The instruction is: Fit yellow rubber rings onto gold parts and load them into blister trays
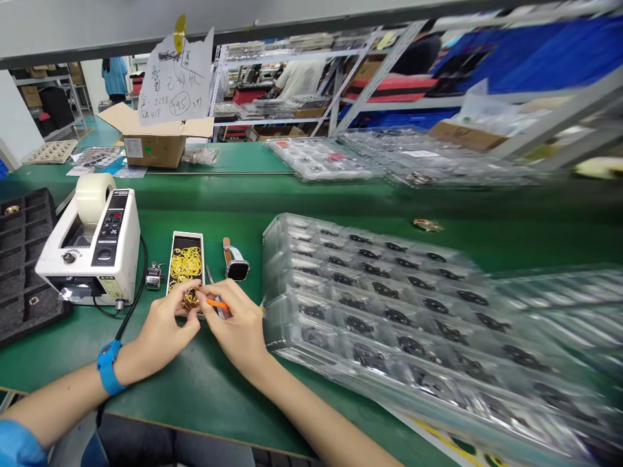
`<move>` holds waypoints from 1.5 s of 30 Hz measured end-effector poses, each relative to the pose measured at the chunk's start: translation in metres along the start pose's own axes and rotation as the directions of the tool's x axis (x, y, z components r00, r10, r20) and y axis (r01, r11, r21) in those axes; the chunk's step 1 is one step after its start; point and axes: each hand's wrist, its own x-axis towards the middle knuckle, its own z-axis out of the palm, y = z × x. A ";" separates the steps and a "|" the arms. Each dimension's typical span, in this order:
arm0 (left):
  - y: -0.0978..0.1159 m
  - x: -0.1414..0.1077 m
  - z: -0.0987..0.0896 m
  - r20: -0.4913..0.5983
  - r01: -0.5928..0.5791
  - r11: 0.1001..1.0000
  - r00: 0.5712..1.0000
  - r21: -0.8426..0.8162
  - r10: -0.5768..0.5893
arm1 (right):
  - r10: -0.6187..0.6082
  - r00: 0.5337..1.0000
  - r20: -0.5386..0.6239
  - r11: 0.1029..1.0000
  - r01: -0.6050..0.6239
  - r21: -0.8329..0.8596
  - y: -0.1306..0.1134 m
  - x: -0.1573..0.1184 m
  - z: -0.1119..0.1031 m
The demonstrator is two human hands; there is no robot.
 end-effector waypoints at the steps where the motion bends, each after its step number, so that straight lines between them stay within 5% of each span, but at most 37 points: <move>1: 0.000 -0.001 0.000 0.002 -0.019 1.000 1.000 0.021 0.018 | 0.016 1.000 0.003 1.000 -0.016 0.021 0.000 0.000 0.000; 7: -0.004 0.003 -0.001 0.014 -0.067 0.992 0.998 0.106 0.066 | 0.108 0.990 0.091 0.977 -0.122 0.174 0.000 0.006 -0.001; 11: -0.009 0.014 -0.011 -0.109 -0.007 0.991 0.994 0.135 0.022 | 0.224 0.962 0.155 0.918 -0.262 0.299 0.002 0.009 -0.004; 14: -0.011 0.022 -0.020 -0.208 0.022 0.996 0.978 0.083 -0.005 | 0.253 0.941 0.225 0.947 -0.289 0.143 0.011 0.010 -0.005; 18: -0.009 0.027 -0.026 -0.250 0.013 1.000 0.968 0.001 -0.012 | 0.221 0.915 0.336 0.974 -0.187 -0.131 0.024 0.011 -0.003; 22: -0.008 0.023 -0.024 -0.215 -0.003 1.000 0.976 0.005 0.004 | 0.168 0.952 0.254 0.975 -0.123 -0.183 0.015 0.008 -0.003; 25: -0.010 0.021 -0.023 -0.197 -0.015 1.000 0.980 0.027 0.020 | -0.018 0.982 0.190 0.971 0.063 -0.232 -0.009 0.004 -0.015; 28: -0.011 0.022 -0.023 -0.166 -0.014 0.999 0.986 0.034 0.020 | -0.180 0.972 0.152 0.865 0.230 -0.446 -0.018 0.016 -0.048; 31: -0.011 0.022 -0.024 -0.123 -0.014 0.997 0.992 0.080 0.023 | -0.144 0.987 0.067 0.767 0.154 -0.623 0.011 0.053 -0.105; 32: -0.011 0.022 -0.024 -0.112 -0.020 0.995 0.993 0.096 0.031 | -0.079 0.995 0.060 0.729 0.099 -0.677 0.028 0.069 -0.127; 33: -0.010 0.022 -0.024 -0.103 -0.026 0.994 0.994 0.109 0.037 | 0.115 0.987 0.110 0.624 0.014 -0.781 0.048 0.085 -0.147; 34: -0.010 0.021 -0.025 -0.092 -0.027 0.993 0.995 0.117 0.038 | 0.318 0.932 0.173 0.518 -0.018 -0.855 0.068 0.099 -0.166; 36: -0.009 0.022 -0.025 -0.065 -0.010 0.993 0.998 0.120 0.018 | 0.441 0.868 0.229 0.482 -0.013 -0.876 0.107 0.122 -0.194; 41: -0.011 0.030 -0.028 -0.017 0.095 0.991 0.995 -0.096 -0.097 | 0.510 0.812 0.284 0.518 -0.026 -0.855 0.167 0.138 -0.208; 45: -0.011 0.034 -0.029 0.056 0.207 0.910 0.978 -0.358 -0.201 | 0.346 0.893 0.289 0.681 -0.027 -0.732 0.185 0.137 -0.197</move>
